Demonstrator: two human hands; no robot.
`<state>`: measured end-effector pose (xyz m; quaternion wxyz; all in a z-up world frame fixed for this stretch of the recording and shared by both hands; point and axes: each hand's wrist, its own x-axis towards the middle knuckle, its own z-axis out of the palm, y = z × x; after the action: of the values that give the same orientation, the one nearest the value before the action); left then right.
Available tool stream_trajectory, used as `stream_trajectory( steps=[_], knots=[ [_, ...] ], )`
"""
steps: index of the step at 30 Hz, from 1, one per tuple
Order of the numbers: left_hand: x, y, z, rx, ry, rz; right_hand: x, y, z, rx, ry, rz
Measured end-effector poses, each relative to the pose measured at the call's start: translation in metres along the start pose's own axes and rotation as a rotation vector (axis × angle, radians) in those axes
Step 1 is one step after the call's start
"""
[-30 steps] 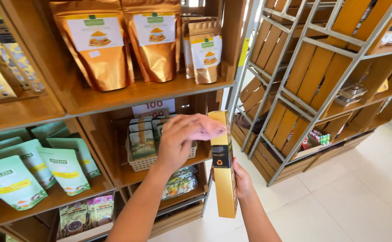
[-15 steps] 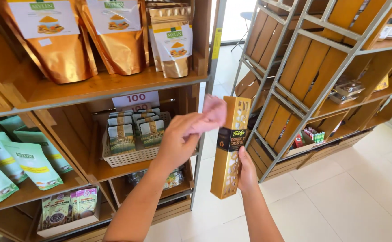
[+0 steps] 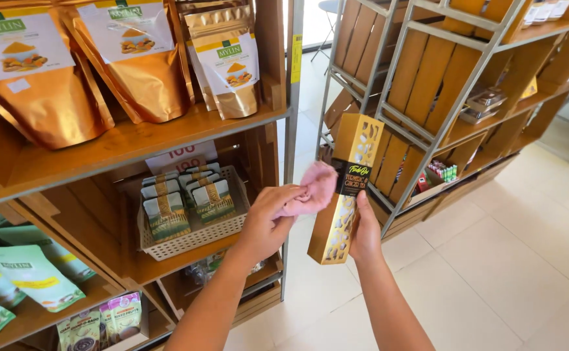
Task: The recorder uses a pink cloth to wipe down boxes and pouches of tea and snacks before organizing them on wooden shelves.
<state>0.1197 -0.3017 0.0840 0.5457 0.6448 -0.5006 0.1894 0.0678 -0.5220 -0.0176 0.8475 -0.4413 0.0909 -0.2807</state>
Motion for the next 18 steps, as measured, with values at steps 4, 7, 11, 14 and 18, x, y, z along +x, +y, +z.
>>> stream_trajectory(
  steps=[4, 7, 11, 14, 18],
  knots=[
    [-0.011, -0.005, -0.004, -0.038, -0.126, -0.011, -0.004, -0.004, 0.026, 0.069, 0.044, -0.016],
    [-0.017, -0.011, -0.014, -0.023, -0.201, -0.006, 0.008, -0.001, 0.019, 0.033, 0.044, -0.01],
    [-0.031, -0.029, -0.016, -0.054, -0.197, -0.018, 0.008, -0.011, 0.026, 0.167, 0.145, -0.043],
    [-0.034, -0.023, -0.017, -0.098, -0.251, -0.025, 0.006, -0.025, 0.039, 0.137, 0.152, -0.08],
    [-0.028, -0.007, -0.019, -0.151, -0.192, -0.068, -0.016, -0.053, 0.079, 0.162, 0.158, -0.09]
  ],
)
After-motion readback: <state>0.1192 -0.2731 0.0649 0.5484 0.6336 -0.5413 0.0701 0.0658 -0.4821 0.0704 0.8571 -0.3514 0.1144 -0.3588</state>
